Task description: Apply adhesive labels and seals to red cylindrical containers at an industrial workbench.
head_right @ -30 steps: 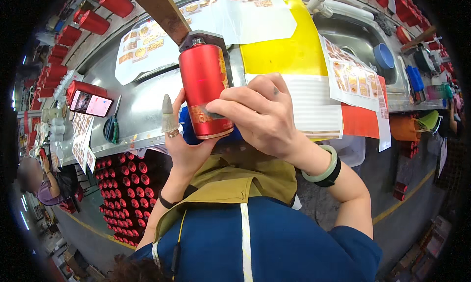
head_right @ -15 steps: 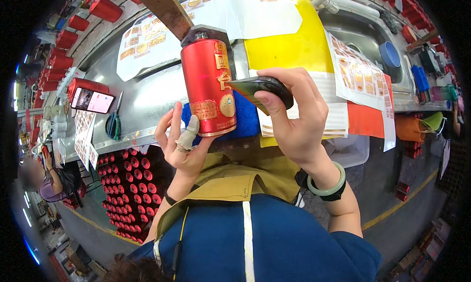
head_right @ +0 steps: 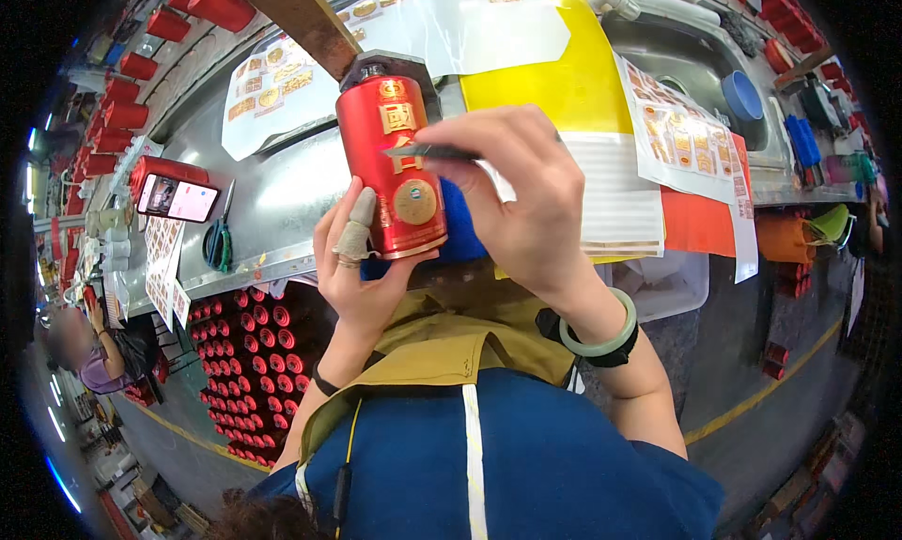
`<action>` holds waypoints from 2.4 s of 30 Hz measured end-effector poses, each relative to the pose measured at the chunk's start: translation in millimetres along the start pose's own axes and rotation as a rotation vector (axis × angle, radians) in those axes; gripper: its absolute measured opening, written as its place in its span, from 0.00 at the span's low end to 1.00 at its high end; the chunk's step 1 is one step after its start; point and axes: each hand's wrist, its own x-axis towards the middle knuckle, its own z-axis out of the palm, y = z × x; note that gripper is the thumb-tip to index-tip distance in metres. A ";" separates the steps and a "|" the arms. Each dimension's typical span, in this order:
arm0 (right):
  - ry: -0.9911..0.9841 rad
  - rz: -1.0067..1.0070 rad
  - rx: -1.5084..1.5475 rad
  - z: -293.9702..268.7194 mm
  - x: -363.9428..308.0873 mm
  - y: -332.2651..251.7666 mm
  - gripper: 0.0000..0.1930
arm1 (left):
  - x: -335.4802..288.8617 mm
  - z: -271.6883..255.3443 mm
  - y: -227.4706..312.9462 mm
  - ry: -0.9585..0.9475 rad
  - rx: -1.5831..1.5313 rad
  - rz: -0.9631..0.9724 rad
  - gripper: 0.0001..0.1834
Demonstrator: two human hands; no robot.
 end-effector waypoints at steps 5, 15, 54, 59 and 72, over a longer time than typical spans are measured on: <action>-0.256 -0.131 -0.043 0.9 -31.0 -2.6 0.12 | -7.4 2.6 -1.1 0.058 -0.089 -0.142 0.49; -0.024 0.226 0.103 -22.4 -30.6 9.9 0.11 | 2.3 -4.0 -2.8 -0.030 0.117 -0.012 0.45; 0.163 0.427 0.218 -21.6 -47.1 -1.1 0.10 | -4.3 -11.2 -12.8 0.014 0.214 0.325 0.19; 0.140 0.412 0.263 -12.2 -47.4 -2.2 0.11 | 16.6 -12.0 -7.1 -0.212 0.341 0.412 0.20; 0.114 0.371 0.185 -11.9 -39.4 5.0 0.10 | -22.1 -17.1 -21.1 0.001 0.198 0.192 0.23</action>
